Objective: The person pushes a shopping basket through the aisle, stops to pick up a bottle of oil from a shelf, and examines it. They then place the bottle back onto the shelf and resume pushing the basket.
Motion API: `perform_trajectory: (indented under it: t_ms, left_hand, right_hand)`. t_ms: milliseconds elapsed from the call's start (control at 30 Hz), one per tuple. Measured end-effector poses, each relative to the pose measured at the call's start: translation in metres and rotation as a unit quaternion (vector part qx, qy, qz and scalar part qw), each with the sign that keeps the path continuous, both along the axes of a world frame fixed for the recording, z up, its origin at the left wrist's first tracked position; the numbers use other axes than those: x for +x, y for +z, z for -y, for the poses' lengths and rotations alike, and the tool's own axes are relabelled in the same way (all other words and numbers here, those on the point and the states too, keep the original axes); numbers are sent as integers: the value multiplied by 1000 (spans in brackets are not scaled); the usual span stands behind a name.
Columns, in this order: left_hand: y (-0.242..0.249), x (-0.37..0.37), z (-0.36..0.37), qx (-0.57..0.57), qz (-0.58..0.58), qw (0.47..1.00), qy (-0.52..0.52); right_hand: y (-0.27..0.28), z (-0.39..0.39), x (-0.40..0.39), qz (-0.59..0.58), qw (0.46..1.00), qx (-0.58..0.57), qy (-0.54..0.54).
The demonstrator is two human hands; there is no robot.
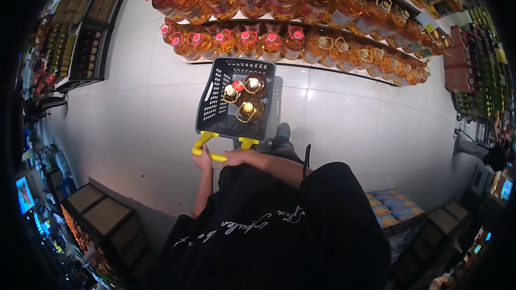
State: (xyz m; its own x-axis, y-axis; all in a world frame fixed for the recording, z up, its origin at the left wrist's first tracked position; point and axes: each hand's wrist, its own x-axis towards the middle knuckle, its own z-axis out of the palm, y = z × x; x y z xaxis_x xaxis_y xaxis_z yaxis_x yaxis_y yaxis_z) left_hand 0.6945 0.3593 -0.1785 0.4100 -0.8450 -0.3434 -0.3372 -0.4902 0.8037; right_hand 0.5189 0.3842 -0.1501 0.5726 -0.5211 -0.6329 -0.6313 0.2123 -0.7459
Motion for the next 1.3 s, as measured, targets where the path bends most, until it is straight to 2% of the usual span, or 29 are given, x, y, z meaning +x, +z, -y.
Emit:
perform_trajectory:
  t_ms: [100, 200, 400, 567, 800, 900, 1000, 1100, 1200, 1300]
  left_hand:
    - [-10, 20, 20, -2, 2, 998, -70]
    - [17, 17, 44, -24, -24, 993, -109]
    - [22, 17, 97, 9, -68, 980, -186]
    - [11, 6, 135, 0, -51, 961, -273]
    - [32, -47, 168, -13, 12, 935, -355]
    - [31, -76, 170, -44, 22, 933, -357]
    - [27, -104, 168, -28, 12, 937, -347]
    - [22, -126, 163, -38, 33, 926, -373]
    - [25, -150, 164, -43, 27, 912, -407]
    - [40, -180, 166, 24, 53, 896, -439]
  right_hand:
    - [-4, 9, 14, 21, 999, 28, -10]
    - [1, 17, 27, 40, 997, 53, -42]
    - [-8, 26, 48, 93, 976, 43, -195]
    - [-2, 41, 47, 123, 944, 43, -302]
    - [-18, 57, 29, 138, 910, 37, -388]
    - [-10, 60, 12, 75, 906, 3, -416]
    - [-8, 60, -5, 6, 900, -60, -432]
    - [-6, 53, -19, -31, 877, -96, -470]
    - [0, 48, -37, -52, 863, -94, -494]
    - [6, 48, -56, -71, 851, -81, -514]
